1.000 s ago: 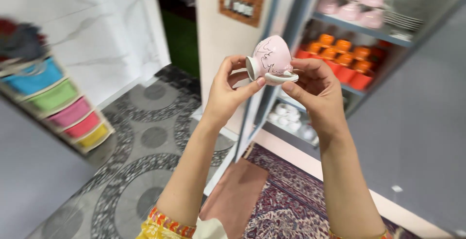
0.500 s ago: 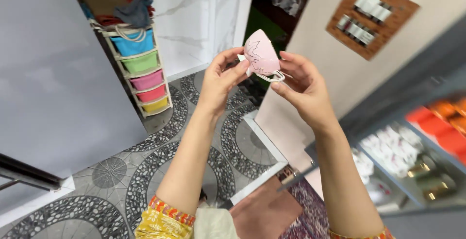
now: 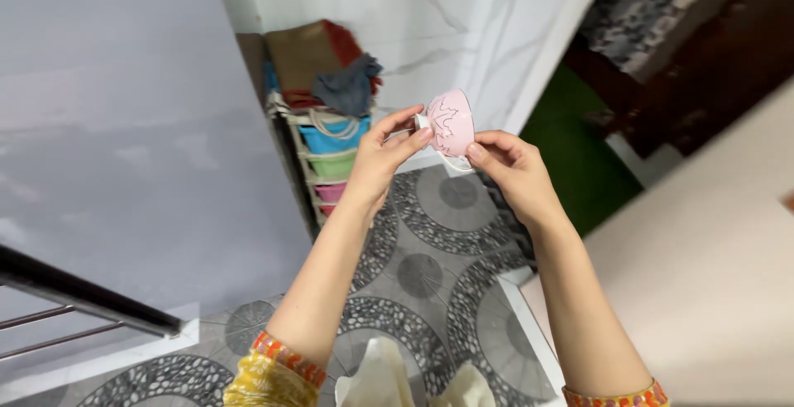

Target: Organizing various cups and small plates by moving them from a cabinet to an adjacent surface.

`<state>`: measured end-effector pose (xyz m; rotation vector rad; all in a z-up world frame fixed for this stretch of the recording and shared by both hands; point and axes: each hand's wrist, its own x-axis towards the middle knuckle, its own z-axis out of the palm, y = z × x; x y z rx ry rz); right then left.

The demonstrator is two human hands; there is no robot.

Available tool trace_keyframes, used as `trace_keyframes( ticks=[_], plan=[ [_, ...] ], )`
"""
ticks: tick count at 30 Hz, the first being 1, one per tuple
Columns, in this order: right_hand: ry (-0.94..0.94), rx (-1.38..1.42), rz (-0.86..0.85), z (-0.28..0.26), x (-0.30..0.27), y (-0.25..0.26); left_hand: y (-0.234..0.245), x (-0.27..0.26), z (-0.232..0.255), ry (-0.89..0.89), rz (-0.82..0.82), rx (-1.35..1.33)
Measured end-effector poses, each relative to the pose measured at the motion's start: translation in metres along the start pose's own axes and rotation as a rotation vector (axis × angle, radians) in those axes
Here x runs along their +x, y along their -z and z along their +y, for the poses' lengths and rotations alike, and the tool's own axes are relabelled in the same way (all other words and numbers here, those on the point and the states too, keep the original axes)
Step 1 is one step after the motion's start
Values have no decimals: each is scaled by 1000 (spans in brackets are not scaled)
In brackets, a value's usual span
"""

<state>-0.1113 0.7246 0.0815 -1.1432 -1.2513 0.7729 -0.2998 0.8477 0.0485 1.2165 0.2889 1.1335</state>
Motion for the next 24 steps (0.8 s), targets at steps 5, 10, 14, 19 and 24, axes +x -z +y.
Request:
trace_keyframes(
  ticks=[5, 10, 14, 19, 24],
  plan=[
    [-32, 21, -81, 54, 110, -16, 58, 66, -20, -12, 170, 36],
    [-26, 95, -192, 110, 208, -30, 112, 129, -38, -32, 288, 111],
    [-39, 104, -249, 135, 289, -45, 155, 190, -54, -51, 332, 112],
    [-46, 158, -389, 184, 412, -56, 210, 278, -74, -137, 416, 132],
    [-157, 251, -479, 220, 521, -81, 269, 357, -100, -216, 515, 249]
  ],
)
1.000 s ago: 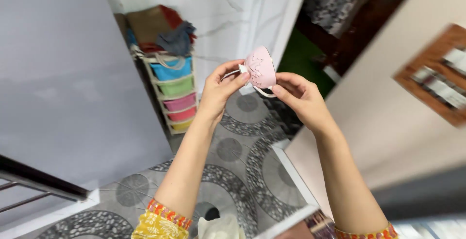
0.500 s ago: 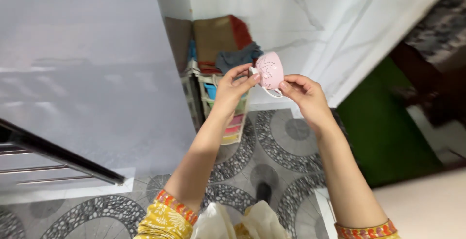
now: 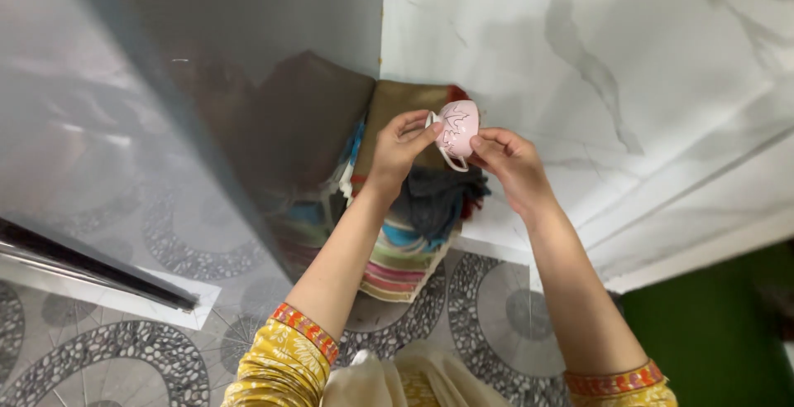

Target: Organizing various cups and small plates by moving them from a cabinet to an adjacent surface.

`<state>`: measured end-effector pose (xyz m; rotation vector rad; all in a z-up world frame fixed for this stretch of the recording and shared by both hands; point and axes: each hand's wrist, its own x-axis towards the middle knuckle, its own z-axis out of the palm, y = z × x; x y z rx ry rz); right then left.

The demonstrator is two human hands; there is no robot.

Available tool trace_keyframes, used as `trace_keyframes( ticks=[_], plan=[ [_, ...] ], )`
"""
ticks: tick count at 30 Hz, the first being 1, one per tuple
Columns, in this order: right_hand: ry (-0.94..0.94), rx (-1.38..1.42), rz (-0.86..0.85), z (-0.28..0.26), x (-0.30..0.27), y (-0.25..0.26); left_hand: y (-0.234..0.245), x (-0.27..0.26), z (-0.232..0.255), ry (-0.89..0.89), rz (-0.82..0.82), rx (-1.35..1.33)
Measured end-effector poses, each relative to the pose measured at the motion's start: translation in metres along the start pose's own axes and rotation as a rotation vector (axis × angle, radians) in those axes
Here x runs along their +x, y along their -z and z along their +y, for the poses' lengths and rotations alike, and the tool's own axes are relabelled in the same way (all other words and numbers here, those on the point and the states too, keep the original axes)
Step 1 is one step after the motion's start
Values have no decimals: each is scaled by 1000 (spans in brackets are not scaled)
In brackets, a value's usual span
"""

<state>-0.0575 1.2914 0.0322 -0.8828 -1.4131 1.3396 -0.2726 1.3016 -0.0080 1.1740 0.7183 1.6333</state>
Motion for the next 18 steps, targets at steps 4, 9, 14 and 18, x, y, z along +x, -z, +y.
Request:
trace_keyframes(
  ticks=[4, 9, 14, 18],
  plan=[
    [-8, -48, -7, 37, 79, 16, 16, 61, -49, 82, 141, 202],
    [-99, 24, 70, 149, 178, 26, 61, 125, -128, 2, 291, 789],
    [-96, 132, 107, 251, 246, -3, 99, 174, -192, 88, 456, 1045],
    [-128, 76, 206, 298, 280, -16, 112, 194, -211, 201, 535, 1110]
  ],
)
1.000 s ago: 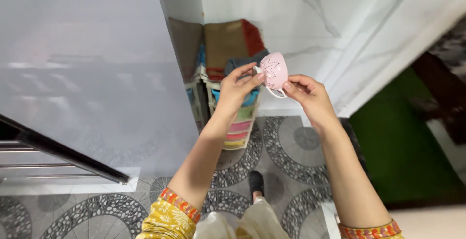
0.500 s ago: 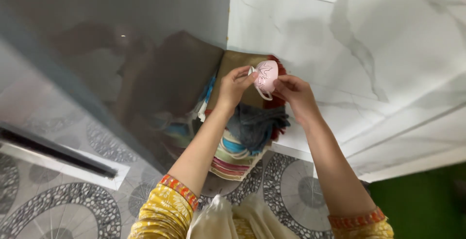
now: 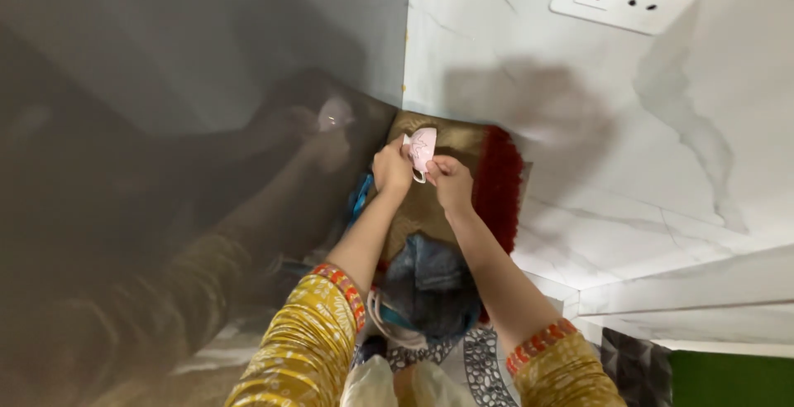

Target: Organizing various cups and small plates by moving them from a cabinet to an adjacent surface.

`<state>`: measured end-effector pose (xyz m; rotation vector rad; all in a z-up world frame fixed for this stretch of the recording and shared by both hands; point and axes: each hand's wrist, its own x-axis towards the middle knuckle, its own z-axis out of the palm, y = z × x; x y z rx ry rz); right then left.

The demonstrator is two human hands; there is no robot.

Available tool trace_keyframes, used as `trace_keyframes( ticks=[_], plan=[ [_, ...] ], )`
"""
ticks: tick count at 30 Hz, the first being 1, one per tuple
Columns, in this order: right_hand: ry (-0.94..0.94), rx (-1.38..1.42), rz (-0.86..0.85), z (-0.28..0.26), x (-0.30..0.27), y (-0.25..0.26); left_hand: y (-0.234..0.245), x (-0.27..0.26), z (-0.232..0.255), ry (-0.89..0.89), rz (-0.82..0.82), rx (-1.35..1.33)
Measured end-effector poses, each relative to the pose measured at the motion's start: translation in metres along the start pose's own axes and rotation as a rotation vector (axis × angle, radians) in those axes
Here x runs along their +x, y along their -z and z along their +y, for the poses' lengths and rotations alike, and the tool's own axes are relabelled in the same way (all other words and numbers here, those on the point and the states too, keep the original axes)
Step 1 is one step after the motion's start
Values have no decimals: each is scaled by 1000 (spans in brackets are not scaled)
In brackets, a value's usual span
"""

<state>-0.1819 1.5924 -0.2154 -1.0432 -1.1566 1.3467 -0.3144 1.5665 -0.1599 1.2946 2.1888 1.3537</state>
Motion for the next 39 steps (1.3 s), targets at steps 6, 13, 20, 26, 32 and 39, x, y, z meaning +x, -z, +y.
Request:
trace_keyframes(
  ticks=[6, 13, 20, 26, 32, 39],
  plan=[
    [10, -304, 52, -2, 19, -7, -36, 29, -29, 70, -99, 164],
    [27, -549, 29, -8, 15, -14, -44, 22, -52, 58, -111, 136],
    [167, -327, -74, 1, 3, -3, -34, -19, -38, -62, 78, -13],
    [120, -275, -58, -36, -38, 21, -1, -68, -10, 58, 27, -101],
    [115, -145, -43, -101, -108, 41, 53, -134, 25, -57, 51, -342],
    [50, 197, 124, -186, -280, 41, 134, -220, 31, 69, -229, -749]
  ],
)
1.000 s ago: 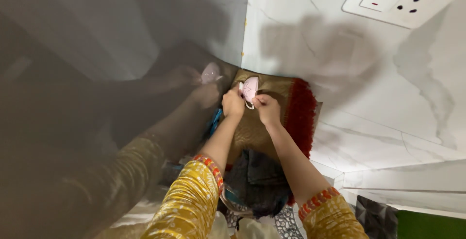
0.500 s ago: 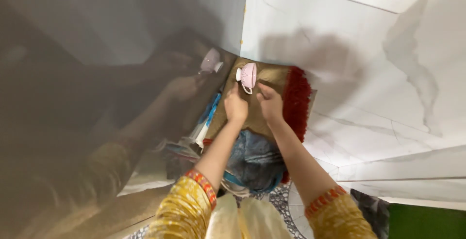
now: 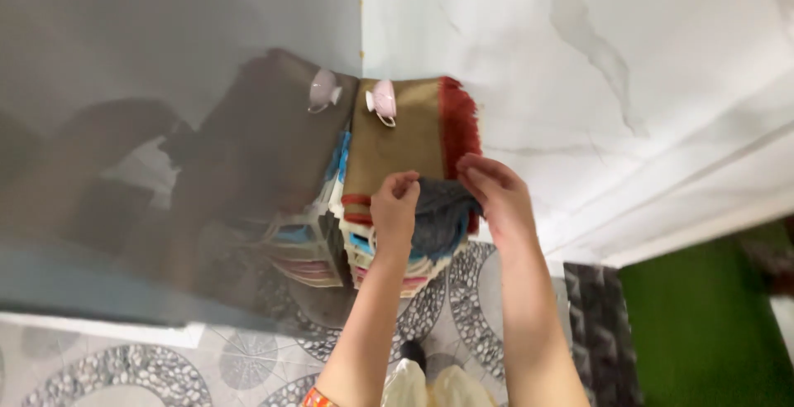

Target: Organizing various cups and small plates by moving them from a cabinet to an adjacent surface.

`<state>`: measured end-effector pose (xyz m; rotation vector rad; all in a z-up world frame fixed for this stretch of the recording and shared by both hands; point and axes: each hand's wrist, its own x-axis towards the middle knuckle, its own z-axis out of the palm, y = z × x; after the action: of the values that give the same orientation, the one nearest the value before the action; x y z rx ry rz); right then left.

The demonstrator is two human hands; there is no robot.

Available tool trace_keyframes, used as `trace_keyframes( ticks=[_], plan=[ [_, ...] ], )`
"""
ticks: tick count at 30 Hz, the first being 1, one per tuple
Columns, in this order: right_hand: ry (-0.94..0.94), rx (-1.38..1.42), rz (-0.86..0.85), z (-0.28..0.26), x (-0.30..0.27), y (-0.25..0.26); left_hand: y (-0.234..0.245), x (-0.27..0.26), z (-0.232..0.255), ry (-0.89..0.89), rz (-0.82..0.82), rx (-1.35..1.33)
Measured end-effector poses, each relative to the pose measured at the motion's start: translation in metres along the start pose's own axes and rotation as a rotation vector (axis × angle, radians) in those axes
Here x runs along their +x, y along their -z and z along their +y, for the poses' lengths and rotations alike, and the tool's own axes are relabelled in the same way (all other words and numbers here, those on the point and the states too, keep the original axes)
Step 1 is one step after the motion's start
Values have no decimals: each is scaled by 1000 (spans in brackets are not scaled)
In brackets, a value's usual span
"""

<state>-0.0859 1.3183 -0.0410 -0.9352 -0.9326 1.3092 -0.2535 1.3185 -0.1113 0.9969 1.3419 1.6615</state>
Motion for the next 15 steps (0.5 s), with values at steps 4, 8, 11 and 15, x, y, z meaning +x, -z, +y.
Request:
trace_keyframes(
  ticks=[4, 8, 11, 15],
  plan=[
    [61, 106, 108, -15, -102, 1, 42, -52, 28, 105, -164, -76],
    [141, 120, 311, -39, -200, -9, 74, -99, 65, 25, -350, -133],
    [201, 104, 444, -55, -274, -18, 91, -140, 82, 32, -424, -220],
    [277, 53, 575, -75, -367, -19, 104, -208, 144, 107, -562, -290]
  ],
)
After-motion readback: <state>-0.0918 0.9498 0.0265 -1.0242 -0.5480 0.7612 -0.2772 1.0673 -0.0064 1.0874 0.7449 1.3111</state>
